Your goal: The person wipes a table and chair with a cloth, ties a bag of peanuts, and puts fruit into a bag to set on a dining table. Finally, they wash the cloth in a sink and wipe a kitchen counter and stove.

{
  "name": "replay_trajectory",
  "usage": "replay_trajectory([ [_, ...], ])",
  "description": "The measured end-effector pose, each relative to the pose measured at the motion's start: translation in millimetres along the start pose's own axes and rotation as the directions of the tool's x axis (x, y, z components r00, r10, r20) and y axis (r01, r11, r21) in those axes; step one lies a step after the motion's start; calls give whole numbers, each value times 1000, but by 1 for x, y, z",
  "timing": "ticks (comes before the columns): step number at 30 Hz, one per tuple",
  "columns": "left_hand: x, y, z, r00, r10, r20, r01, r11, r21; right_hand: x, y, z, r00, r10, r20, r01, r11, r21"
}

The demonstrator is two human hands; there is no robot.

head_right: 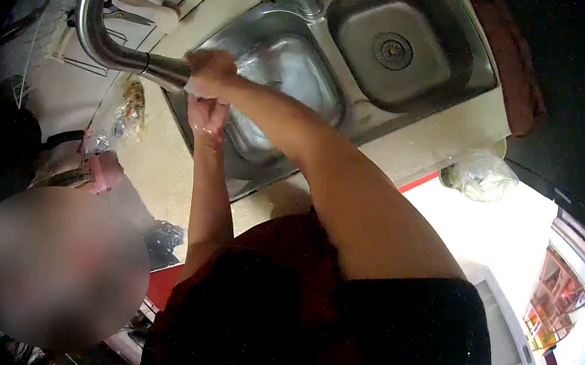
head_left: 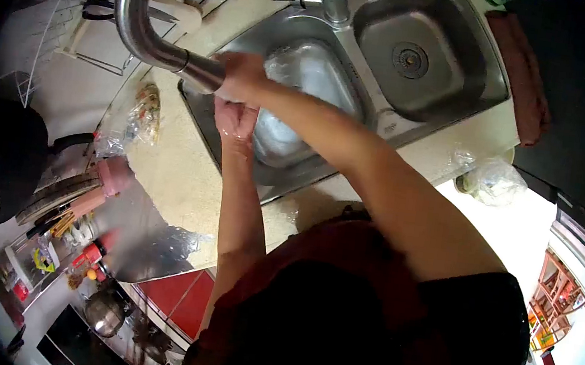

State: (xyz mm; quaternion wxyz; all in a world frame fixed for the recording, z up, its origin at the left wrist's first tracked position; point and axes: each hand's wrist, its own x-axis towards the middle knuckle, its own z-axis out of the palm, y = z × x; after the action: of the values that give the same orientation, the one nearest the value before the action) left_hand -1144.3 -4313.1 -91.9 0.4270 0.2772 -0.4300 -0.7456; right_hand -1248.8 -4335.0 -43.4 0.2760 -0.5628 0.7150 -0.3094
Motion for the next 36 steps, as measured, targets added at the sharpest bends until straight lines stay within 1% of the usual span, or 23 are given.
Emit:
replay_trajectory([
  [1, 9, 5, -1, 976, -177, -123, 146, 963, -225, 11, 4, -9, 994, -40, -99, 40, 999, -2],
  [2, 18, 9, -3, 907, -346, -241, 204, 860, -468, 4, 2, -9, 994, -73, -81, 71, 997, -28],
  [6, 10, 27, -26, 961, -276, -3, 256, 899, -356, -24, 18, 67, 963, -265, -51, 255, 955, -153],
  [8, 11, 18, -27, 937, -293, -188, 232, 928, -293, -26, 9, 39, 951, -292, 100, 302, 947, -107],
  [10, 9, 10, -24, 883, -300, -361, 237, 949, -210, -2, 21, 63, 943, -153, -295, 180, 981, 69],
  [11, 9, 14, -13, 874, -311, -375, 268, 950, -162, 1, 18, 32, 923, -149, -356, 183, 981, 63],
  [13, 10, 25, 9, 854, -324, -408, 320, 944, -80, 35, 54, 51, 963, -171, -208, 142, 978, -151],
  [14, 10, 27, 9, 880, -273, -389, 327, 942, 79, 24, 46, 35, 990, -20, -140, 23, 1000, 19],
  [16, 14, 36, 16, 911, -203, -359, 231, 972, 36, -3, 34, 2, 968, 245, 52, -249, 916, 315],
  [17, 16, 38, 18, 925, -168, -342, 182, 983, 10, -12, 35, 10, 982, 188, 35, -181, 861, 476],
  [18, 14, 36, 3, 997, -51, -65, 77, 845, 529, -20, 42, 26, 991, 132, 8, -109, 776, 621],
  [19, 12, 40, 5, 995, -102, 2, 99, 963, 252, -28, 44, 35, 996, 83, -29, -33, 662, 749],
  [20, 7, 45, 9, 987, -139, 82, 142, 989, -41, -35, 39, 18, 982, 132, 137, -188, 552, 812],
  [21, 1, 51, 9, 974, -155, 166, 202, 925, -322, -41, 34, 1, 938, 178, 299, -347, 433, 832],
  [22, -4, 53, -14, 958, -250, 138, 277, 929, -244, -40, 35, -5, 950, 148, 273, -311, 469, 827],
  [23, -5, 57, -14, 987, -160, 6, 160, 987, -11, -38, 37, -7, 962, 115, 248, -272, 502, 821],
  [25, -12, 70, -14, 977, 120, -178, -20, 877, 479, -35, 50, -5, 879, 235, 416, -477, 432, 765],
  [27, 1, 97, 21, 943, 334, 14, -290, 797, 530, -35, 78, 8, 858, 15, 514, -473, 415, 777],
  [29, 18, 108, 44, 851, 500, 159, -476, 607, 637, -36, 86, 19, 832, -17, 554, -505, 389, 771],
  [32, 30, 118, 79, 957, 284, -54, -176, 718, 673, -49, 63, 12, 878, -11, 479, -462, 251, 851],
  [34, 35, 105, 84, 922, 373, -103, -200, 686, 699, -47, 61, 5, 995, -95, 44, 21, 598, 801],
  [35, 36, 100, 83, 900, 416, -126, -209, 667, 715, -46, 58, 0, 967, -197, -161, 254, 713, 653],
  [36, 36, 97, 80, 883, 450, -133, -209, 631, 747, -42, 66, -15, 986, -168, -4, 157, 914, 374],
])
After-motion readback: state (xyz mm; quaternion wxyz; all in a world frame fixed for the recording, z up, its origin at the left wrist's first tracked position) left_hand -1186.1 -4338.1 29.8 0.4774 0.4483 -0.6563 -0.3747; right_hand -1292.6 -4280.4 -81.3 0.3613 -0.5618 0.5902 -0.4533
